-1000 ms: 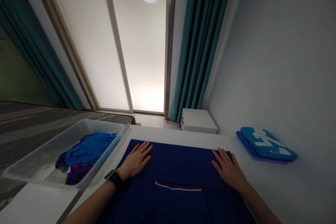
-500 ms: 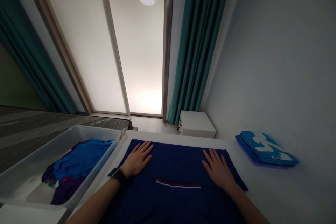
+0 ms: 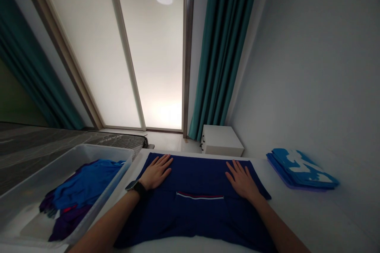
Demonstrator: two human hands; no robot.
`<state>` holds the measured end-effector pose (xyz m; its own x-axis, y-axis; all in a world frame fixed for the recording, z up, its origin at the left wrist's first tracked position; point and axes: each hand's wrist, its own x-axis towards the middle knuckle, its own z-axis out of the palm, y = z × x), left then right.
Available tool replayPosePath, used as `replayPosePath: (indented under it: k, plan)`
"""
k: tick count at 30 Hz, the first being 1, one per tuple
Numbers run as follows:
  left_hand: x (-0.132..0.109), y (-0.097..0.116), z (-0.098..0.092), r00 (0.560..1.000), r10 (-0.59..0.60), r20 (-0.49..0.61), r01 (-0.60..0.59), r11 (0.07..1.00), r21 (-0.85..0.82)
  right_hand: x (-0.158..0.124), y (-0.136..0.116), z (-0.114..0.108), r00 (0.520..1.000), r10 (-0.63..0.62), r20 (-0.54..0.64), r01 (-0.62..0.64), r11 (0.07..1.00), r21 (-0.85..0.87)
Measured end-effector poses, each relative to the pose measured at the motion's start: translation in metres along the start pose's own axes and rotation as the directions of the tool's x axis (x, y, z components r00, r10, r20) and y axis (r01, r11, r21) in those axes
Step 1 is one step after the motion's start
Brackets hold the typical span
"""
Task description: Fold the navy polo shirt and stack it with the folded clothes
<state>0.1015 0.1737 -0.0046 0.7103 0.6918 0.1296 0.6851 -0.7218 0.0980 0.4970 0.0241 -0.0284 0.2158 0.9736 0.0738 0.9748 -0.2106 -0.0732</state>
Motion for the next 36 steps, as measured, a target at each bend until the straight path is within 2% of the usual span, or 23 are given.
replayPosePath:
  k: [5,7,10,13,16,19,22,24,27,32,34,36]
  plan:
    - [0.0,0.005,-0.007,0.999,-0.005,-0.038,0.006,0.999,0.033,0.002,-0.004,-0.006,1.0,-0.017,-0.016,0.017,1.0,-0.002]
    - [-0.003,0.016,-0.015,0.995,-0.013,-0.101,0.018,0.999,0.051,-0.002,-0.013,-0.015,0.996,-0.057,-0.064,0.057,0.998,-0.009]
    - [-0.01,0.044,-0.029,0.984,-0.006,-0.178,0.016,0.999,0.052,-0.017,-0.034,-0.032,0.983,-0.121,-0.138,0.12,0.993,-0.017]
    - [-0.02,0.078,-0.04,0.991,0.033,-0.131,-0.031,0.999,0.021,-0.038,-0.058,-0.048,0.978,-0.136,-0.156,0.133,0.991,-0.029]
    - [-0.034,0.103,-0.044,0.996,0.071,-0.062,-0.073,0.997,-0.035,-0.061,-0.075,-0.055,0.985,-0.122,-0.125,0.122,0.993,-0.012]
    - [-0.049,0.114,-0.042,0.999,0.026,-0.04,-0.029,0.997,-0.07,-0.08,-0.083,-0.055,0.996,-0.067,-0.062,0.069,0.997,0.041]
    - [-0.061,0.117,-0.039,0.998,-0.058,0.005,0.058,0.985,-0.16,-0.091,-0.084,-0.053,1.0,-0.026,-0.001,0.026,0.985,0.171]
    - [-0.068,0.119,-0.04,0.996,-0.088,0.03,0.092,0.966,-0.243,-0.097,-0.083,-0.054,0.999,-0.024,0.037,0.012,0.954,0.299]
    - [-0.082,0.125,-0.048,0.997,-0.078,0.024,0.081,0.921,-0.38,-0.11,-0.079,-0.059,0.997,-0.037,0.069,-0.001,0.875,0.485]
    - [-0.12,0.134,-0.07,0.996,-0.039,0.076,0.076,0.805,-0.588,-0.152,-0.07,-0.071,0.991,-0.115,0.073,0.028,0.696,0.717]
    - [-0.136,0.136,-0.079,0.996,0.011,0.094,0.05,0.787,-0.614,-0.169,-0.069,-0.076,0.983,-0.165,0.078,0.043,0.626,0.779]
    - [-0.148,0.14,-0.086,0.987,0.108,0.121,-0.004,0.762,-0.647,-0.182,-0.07,-0.08,0.973,-0.211,0.096,0.043,0.572,0.819]
